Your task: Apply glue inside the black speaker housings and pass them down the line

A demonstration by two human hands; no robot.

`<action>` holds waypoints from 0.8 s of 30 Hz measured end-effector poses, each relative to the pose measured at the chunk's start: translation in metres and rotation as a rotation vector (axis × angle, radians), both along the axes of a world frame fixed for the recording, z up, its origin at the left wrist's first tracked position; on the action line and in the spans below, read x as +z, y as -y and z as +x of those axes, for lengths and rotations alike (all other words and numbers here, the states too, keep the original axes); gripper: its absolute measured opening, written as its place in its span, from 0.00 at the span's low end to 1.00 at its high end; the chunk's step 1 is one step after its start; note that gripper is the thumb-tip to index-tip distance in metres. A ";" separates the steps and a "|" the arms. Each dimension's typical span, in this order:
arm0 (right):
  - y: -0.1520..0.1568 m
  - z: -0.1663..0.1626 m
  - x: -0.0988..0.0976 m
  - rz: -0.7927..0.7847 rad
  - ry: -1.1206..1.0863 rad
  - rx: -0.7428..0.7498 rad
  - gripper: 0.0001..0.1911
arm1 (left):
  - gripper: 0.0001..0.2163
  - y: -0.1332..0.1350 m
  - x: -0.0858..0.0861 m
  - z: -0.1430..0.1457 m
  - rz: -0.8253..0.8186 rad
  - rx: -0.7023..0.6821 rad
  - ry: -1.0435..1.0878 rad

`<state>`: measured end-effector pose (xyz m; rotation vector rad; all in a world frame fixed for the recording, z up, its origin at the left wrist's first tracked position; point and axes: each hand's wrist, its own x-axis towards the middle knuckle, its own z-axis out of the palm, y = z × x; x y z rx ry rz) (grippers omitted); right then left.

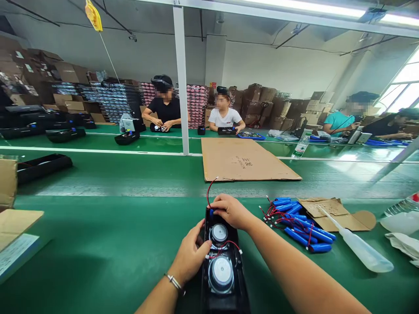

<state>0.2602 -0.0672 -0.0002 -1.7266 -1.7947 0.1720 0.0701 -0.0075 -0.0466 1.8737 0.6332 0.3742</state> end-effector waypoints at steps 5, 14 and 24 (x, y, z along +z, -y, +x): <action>-0.001 0.004 -0.006 -0.009 0.057 -0.012 0.16 | 0.33 0.001 -0.003 0.001 -0.016 0.018 0.017; -0.006 -0.001 -0.008 0.008 0.243 -0.109 0.16 | 0.32 0.001 -0.007 0.001 0.003 0.044 0.034; 0.208 0.114 -0.029 0.451 0.280 -1.101 0.23 | 0.28 0.009 0.002 0.001 0.009 0.066 0.005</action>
